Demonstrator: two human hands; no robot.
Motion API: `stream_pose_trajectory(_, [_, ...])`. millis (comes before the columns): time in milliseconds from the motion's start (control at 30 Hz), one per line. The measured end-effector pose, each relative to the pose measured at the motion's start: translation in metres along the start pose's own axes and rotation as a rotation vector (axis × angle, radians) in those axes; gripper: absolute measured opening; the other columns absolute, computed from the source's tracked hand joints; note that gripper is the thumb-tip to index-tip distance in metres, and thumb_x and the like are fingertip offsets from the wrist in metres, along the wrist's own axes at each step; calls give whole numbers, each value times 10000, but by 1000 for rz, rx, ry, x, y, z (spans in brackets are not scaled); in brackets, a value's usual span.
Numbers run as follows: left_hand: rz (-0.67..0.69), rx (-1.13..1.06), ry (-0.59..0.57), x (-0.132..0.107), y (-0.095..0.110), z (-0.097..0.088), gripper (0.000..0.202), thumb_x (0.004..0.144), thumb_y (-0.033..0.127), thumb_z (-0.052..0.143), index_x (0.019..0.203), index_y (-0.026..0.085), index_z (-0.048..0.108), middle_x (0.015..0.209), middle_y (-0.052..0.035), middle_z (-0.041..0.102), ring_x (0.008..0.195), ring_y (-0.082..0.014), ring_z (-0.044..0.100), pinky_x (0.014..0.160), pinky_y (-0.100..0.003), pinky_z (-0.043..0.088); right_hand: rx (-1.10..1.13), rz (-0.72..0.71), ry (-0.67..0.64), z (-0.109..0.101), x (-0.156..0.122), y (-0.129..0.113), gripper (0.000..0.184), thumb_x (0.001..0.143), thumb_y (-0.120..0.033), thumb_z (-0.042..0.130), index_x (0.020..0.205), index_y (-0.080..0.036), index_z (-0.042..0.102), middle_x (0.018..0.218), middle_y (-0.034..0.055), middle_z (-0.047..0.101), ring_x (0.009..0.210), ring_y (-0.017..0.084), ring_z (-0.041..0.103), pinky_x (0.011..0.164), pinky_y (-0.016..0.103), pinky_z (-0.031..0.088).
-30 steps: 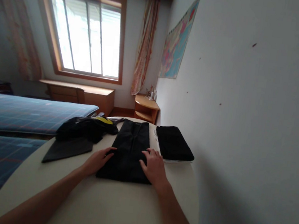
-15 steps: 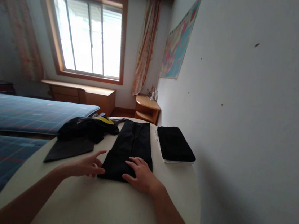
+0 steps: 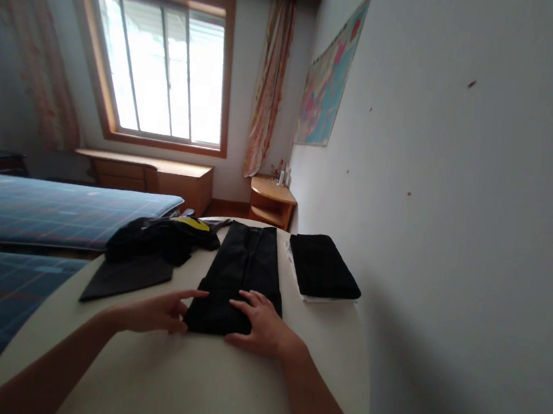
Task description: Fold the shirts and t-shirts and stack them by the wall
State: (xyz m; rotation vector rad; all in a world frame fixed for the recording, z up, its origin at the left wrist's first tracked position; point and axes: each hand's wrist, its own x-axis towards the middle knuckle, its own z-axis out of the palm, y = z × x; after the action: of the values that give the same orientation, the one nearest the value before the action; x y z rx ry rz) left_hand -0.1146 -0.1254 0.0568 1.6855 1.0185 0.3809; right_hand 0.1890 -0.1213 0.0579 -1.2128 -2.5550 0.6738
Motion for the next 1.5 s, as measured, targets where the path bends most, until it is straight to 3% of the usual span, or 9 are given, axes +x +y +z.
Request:
stream_pose_trajectory(233, [-93, 127, 10, -1, -5, -2, 787, 764, 493, 655, 1443, 188, 398, 612, 63, 573, 502, -104, 502, 498, -205, 325, 17, -31, -10, -6, -3, -9, 824, 670, -637, 753, 1399, -338, 515, 1525, 41, 375, 1413, 309, 274, 1172, 470, 215])
stream_pose_trajectory(433, [-221, 135, -44, -8, 4, -11, 861, 802, 680, 552, 1471, 168, 375, 569, 23, 619, 426, -120, 508, 433, -204, 306, 112, -99, -94, -19, -10, -24, 567, 690, -643, 739, 1154, -318, 717, 1290, 41, 609, 1230, 273, 481, 1073, 400, 360])
stream_pose_trajectory(567, [31, 234, 294, 2, 7, -9, 663, 838, 631, 533, 1306, 163, 559, 673, -9, 654, 551, -133, 548, 524, -234, 403, 226, -160, -181, -24, -13, -31, 395, 746, -569, 727, 1029, -297, 768, 1191, 21, 676, 1142, 232, 569, 1022, 325, 401])
stream_pose_trajectory(633, [159, 328, 374, 6, 11, -1, 513, 850, 562, 559, 1190, 185, 639, 815, -32, 686, 691, -148, 597, 629, -251, 449, 295, -178, -243, -23, -14, -32, 354, 751, -536, 734, 1002, -291, 775, 1168, 7, 692, 1105, 217, 602, 1002, 295, 412])
stream_pose_trajectory(800, [141, 546, 141, 2, 30, 24, 387, 759, 526, 689, 975, 206, 714, 845, -22, 696, 760, -174, 619, 682, -259, 446, 404, -109, -359, -18, -17, -26, 398, 723, -495, 762, 1015, -225, 765, 899, 3, 726, 847, 158, 647, 740, 218, 468])
stream_pose_trajectory(1033, [104, 730, 86, -7, 45, 33, 293, 667, 425, 783, 884, 243, 709, 813, 7, 682, 804, -198, 605, 774, -291, 418, 189, 247, -253, -33, -30, -22, 430, 597, -500, 833, 878, -190, 733, 726, -18, 648, 602, 108, 547, 503, 202, 380])
stream_pose_trajectory(1233, [38, 714, 19, -12, 49, 32, 313, 643, 347, 780, 936, 250, 726, 939, -14, 687, 870, -211, 608, 752, -275, 433, 71, 296, -319, -32, -33, -27, 359, 581, -423, 841, 849, -206, 742, 732, -16, 656, 603, 117, 548, 515, 212, 363])
stream_pose_trajectory(1367, [-78, 675, -49, -15, 50, 36, 345, 602, 345, 792, 923, 238, 724, 866, 7, 692, 743, -173, 606, 617, -238, 408, 53, 292, -397, -30, -31, -29, 385, 560, -430, 846, 849, -195, 745, 709, -26, 638, 618, 117, 542, 544, 212, 371])
stream_pose_trajectory(1500, [-71, 667, -116, -16, 50, 39, 269, 623, 336, 773, 865, 235, 713, 791, 27, 667, 663, -144, 566, 562, -230, 371, 106, 281, -459, -30, -33, -27, 347, 572, -395, 835, 819, -180, 720, 669, -40, 600, 601, 107, 521, 524, 202, 361])
